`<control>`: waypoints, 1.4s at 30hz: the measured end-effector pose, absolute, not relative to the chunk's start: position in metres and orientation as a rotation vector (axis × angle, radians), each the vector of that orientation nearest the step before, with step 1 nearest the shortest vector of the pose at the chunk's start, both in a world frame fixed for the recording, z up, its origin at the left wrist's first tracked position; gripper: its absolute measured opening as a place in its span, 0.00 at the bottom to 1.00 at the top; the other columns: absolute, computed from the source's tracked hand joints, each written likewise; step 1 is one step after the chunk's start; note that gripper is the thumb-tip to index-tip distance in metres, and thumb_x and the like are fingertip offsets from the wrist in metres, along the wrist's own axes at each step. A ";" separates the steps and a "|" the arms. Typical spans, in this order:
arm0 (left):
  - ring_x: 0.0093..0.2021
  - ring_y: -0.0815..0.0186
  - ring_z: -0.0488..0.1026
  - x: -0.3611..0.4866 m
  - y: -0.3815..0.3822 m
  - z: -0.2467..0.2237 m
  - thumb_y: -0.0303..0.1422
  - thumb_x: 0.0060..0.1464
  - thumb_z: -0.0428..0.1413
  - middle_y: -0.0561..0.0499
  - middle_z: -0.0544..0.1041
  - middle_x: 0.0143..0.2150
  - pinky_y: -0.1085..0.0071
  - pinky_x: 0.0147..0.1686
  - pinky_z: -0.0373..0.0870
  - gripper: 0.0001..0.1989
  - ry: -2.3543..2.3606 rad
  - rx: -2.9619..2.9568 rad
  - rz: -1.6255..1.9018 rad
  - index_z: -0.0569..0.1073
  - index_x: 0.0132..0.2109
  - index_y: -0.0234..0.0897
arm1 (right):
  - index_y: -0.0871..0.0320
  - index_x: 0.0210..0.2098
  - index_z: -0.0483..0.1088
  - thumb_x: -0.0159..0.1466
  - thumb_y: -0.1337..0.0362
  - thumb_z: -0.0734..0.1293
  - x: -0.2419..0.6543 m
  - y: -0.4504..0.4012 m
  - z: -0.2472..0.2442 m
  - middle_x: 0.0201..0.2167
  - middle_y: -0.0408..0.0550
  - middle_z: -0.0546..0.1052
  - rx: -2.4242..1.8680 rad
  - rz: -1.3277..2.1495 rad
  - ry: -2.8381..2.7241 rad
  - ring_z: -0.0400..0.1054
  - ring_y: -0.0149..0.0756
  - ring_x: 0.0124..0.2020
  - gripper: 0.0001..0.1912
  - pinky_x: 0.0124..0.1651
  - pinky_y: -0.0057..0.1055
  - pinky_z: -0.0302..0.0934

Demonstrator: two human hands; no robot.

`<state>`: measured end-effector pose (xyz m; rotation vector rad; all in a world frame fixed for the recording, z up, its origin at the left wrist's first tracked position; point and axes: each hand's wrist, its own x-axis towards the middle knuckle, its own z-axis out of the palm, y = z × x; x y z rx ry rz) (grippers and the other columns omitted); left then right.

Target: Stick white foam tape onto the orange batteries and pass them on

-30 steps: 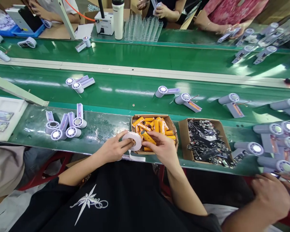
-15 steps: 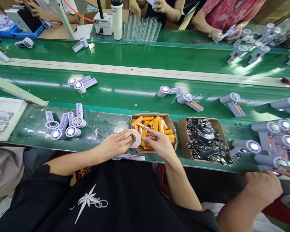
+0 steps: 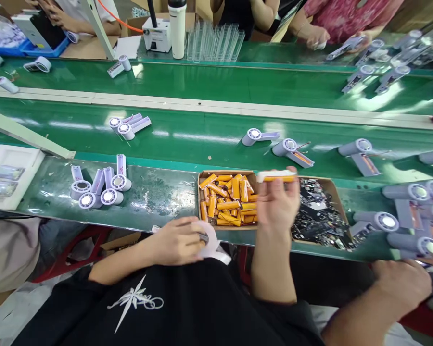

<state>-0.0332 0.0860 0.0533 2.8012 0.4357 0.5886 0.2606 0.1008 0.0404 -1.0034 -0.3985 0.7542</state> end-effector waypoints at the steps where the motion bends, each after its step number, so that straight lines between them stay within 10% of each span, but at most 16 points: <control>1: 0.60 0.62 0.77 -0.048 0.090 0.046 0.42 0.72 0.55 0.52 0.86 0.49 0.58 0.76 0.61 0.13 0.589 2.765 0.538 0.82 0.48 0.43 | 0.47 0.51 0.76 0.52 0.60 0.84 0.278 0.102 0.044 0.45 0.39 0.82 -0.987 0.710 -0.424 0.79 0.31 0.44 0.29 0.48 0.30 0.77; 10: 0.59 0.53 0.76 -0.113 0.165 0.036 0.49 0.68 0.53 0.55 0.85 0.49 0.52 0.61 0.77 0.15 1.428 2.284 0.667 0.80 0.52 0.54 | 0.47 0.47 0.74 0.51 0.63 0.85 0.279 0.071 0.001 0.41 0.41 0.84 -0.999 0.867 -0.489 0.83 0.38 0.42 0.28 0.43 0.35 0.79; 17: 0.56 0.59 0.78 0.103 0.288 0.074 0.44 0.69 0.53 0.52 0.84 0.53 0.61 0.62 0.73 0.21 0.931 2.535 0.338 0.75 0.64 0.46 | 0.51 0.47 0.74 0.53 0.60 0.83 0.275 0.077 -0.006 0.42 0.46 0.85 -1.088 0.904 -0.634 0.83 0.42 0.41 0.26 0.47 0.42 0.79; 23: 0.76 0.38 0.57 0.272 0.345 0.037 0.47 0.64 0.61 0.41 0.44 0.83 0.47 0.69 0.66 0.42 1.114 2.660 0.018 0.55 0.78 0.48 | 0.53 0.48 0.75 0.51 0.63 0.83 0.275 0.078 -0.004 0.41 0.48 0.87 -1.110 0.966 -0.642 0.83 0.42 0.40 0.27 0.45 0.37 0.80; 26: 0.72 0.40 0.65 0.294 0.348 0.025 0.45 0.68 0.57 0.41 0.52 0.80 0.48 0.63 0.73 0.33 1.148 2.671 -0.033 0.60 0.76 0.51 | 0.54 0.48 0.75 0.53 0.61 0.83 0.275 0.079 -0.002 0.42 0.48 0.87 -1.105 0.963 -0.606 0.83 0.42 0.41 0.26 0.45 0.36 0.80; 31: 0.58 0.49 0.77 0.261 0.356 0.032 0.45 0.70 0.52 0.39 0.73 0.65 0.56 0.57 0.77 0.30 1.097 2.754 -0.063 0.63 0.74 0.44 | 0.53 0.49 0.75 0.52 0.60 0.83 0.276 0.078 0.000 0.43 0.48 0.87 -1.097 1.004 -0.574 0.83 0.41 0.43 0.27 0.47 0.36 0.79; 42: 0.65 0.56 0.68 0.012 0.369 0.047 0.25 0.58 0.59 0.50 0.75 0.64 0.63 0.62 0.71 0.21 1.003 2.884 -0.369 0.80 0.56 0.50 | 0.55 0.51 0.75 0.51 0.57 0.84 0.276 0.084 0.003 0.44 0.51 0.87 -1.123 1.041 -0.610 0.83 0.43 0.43 0.31 0.47 0.38 0.79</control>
